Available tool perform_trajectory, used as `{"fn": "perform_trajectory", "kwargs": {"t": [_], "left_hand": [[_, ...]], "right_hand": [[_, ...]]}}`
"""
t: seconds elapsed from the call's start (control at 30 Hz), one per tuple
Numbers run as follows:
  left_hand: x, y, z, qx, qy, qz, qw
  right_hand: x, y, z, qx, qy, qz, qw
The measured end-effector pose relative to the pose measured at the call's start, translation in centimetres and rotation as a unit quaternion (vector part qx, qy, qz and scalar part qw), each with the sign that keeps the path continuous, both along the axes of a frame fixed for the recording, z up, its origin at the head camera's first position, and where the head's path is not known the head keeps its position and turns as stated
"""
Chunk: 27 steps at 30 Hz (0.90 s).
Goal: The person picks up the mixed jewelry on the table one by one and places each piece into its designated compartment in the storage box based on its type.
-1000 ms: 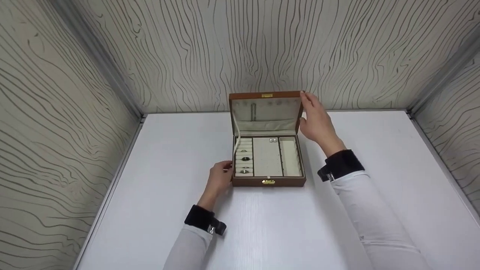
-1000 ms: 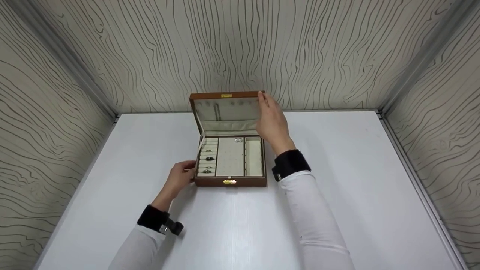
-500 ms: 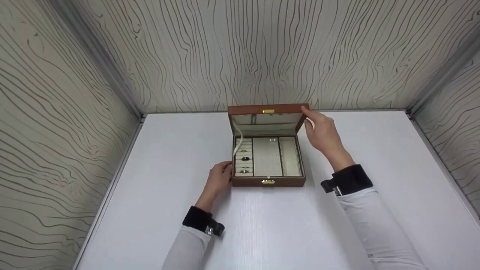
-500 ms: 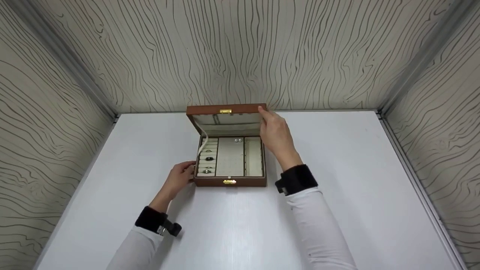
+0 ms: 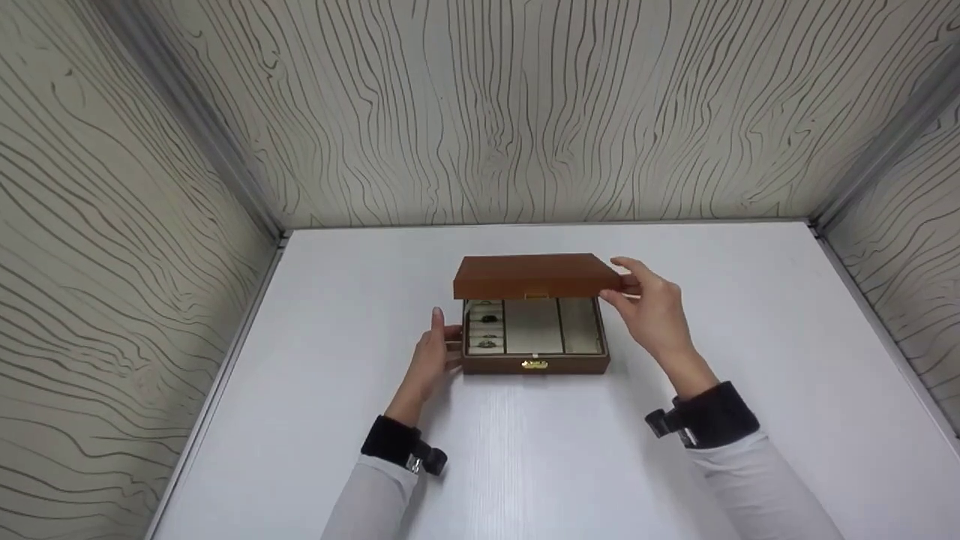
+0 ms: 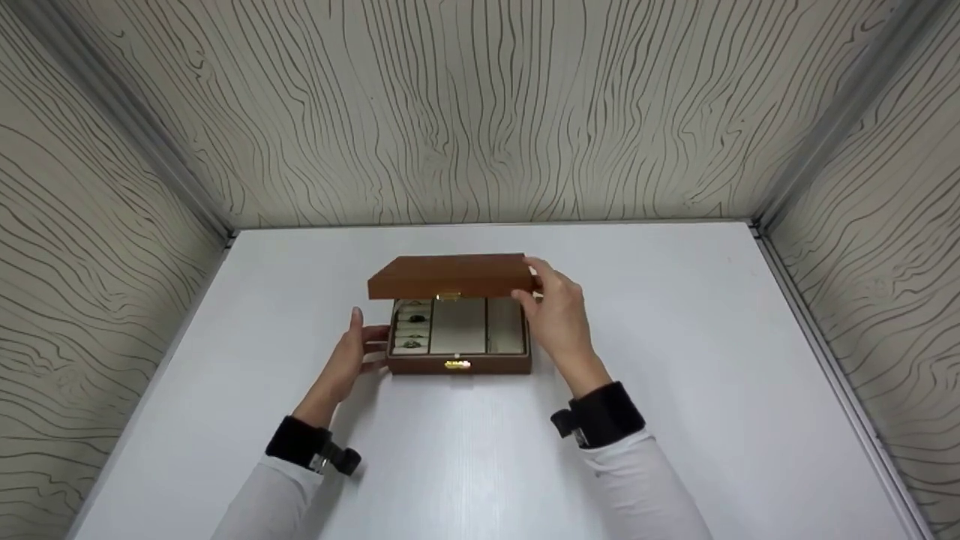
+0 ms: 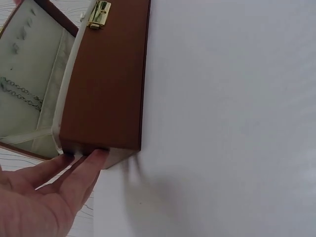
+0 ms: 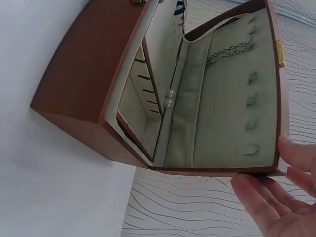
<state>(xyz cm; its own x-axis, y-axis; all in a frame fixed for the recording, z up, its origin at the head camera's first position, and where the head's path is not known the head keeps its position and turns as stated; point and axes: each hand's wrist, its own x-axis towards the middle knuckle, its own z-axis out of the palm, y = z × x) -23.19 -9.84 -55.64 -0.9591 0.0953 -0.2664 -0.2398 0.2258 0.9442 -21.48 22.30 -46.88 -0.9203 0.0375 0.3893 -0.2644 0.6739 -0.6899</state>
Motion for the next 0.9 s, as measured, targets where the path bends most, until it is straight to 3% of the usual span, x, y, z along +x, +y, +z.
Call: {"fn": "perform_trajectory", "kwargs": {"t": [0.17, 0.47, 0.53, 0.7, 0.9], "left_hand": [[0.2, 0.0, 0.2, 0.013, -0.012, 0.0, 0.9998], [0.3, 0.6, 0.5, -0.022, -0.01, 0.0, 0.9997], [0.4, 0.7, 0.4, -0.046, 0.002, -0.005, 0.9989], [0.5, 1.0, 0.2, -0.116, 0.039, -0.023, 0.9922], [0.6, 1.2, 0.3, -0.123, 0.038, -0.023, 0.9914]], "right_hand": [[1.6, 0.1, -1.6, 0.014, -0.029, 0.011, 0.999], [3.0, -0.2, -5.1, 0.056, -0.078, -0.008, 0.995], [3.1, -0.2, -5.6, 0.063, -0.086, -0.007, 0.994], [3.2, -0.2, -6.3, 0.069, -0.094, -0.003, 0.993], [3.1, -0.3, -6.3, 0.084, -0.105, 0.007, 0.991]]}}
